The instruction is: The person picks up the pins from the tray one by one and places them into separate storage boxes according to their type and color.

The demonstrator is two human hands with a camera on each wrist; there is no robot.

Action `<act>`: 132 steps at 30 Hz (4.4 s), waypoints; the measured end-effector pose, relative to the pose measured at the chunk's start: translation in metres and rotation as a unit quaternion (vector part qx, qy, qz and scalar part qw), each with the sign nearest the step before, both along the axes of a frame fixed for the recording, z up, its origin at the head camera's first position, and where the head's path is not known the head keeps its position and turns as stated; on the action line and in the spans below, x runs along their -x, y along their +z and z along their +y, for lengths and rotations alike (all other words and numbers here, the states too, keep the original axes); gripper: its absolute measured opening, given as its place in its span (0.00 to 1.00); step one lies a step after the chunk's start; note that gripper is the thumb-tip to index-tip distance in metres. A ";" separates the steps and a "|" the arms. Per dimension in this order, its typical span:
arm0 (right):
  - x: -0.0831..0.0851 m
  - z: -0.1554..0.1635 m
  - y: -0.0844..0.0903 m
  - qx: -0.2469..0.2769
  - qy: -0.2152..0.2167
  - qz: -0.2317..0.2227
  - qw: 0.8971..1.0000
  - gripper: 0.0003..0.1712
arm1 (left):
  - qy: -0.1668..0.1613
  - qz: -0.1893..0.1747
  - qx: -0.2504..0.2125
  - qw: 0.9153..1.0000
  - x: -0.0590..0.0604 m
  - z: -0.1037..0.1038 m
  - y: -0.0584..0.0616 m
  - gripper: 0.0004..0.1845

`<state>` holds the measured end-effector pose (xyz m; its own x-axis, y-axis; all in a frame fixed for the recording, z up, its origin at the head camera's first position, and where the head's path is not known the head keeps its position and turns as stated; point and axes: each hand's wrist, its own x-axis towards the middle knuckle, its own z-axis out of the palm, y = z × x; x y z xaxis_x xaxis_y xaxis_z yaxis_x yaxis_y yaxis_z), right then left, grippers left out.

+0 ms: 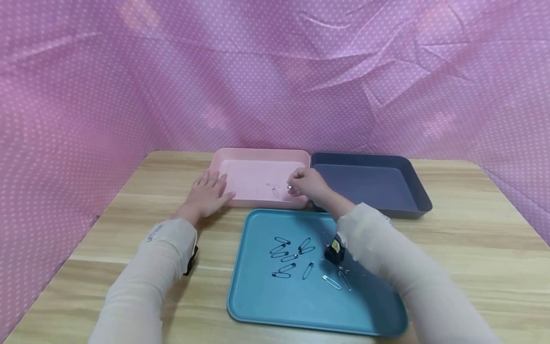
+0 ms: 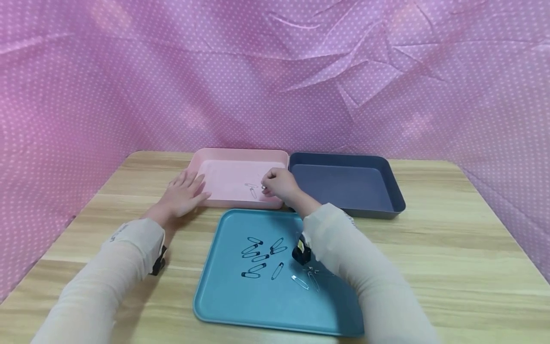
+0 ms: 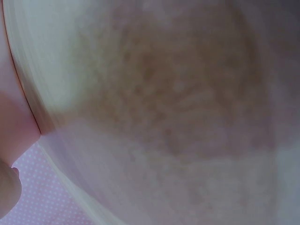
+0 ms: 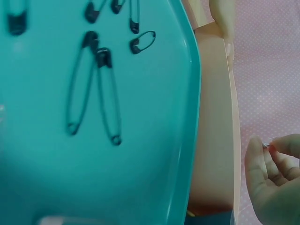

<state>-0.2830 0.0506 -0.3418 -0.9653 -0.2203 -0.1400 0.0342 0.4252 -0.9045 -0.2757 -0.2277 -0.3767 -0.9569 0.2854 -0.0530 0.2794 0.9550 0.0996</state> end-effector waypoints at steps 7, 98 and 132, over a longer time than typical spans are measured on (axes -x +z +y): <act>0.012 -0.010 -0.004 0.017 -0.005 0.004 1.000 0.06 | 0.003 0.000 0.010 1.000 0.000 0.000 0.001 0.40; -0.022 0.036 0.006 -0.021 0.018 -0.004 1.000 0.13 | -0.011 0.000 0.019 1.000 -0.002 0.004 0.005 0.39; -0.075 0.088 -0.010 -0.013 0.058 -0.045 0.997 0.15 | -0.008 0.004 0.003 1.000 -0.001 0.003 0.002 0.41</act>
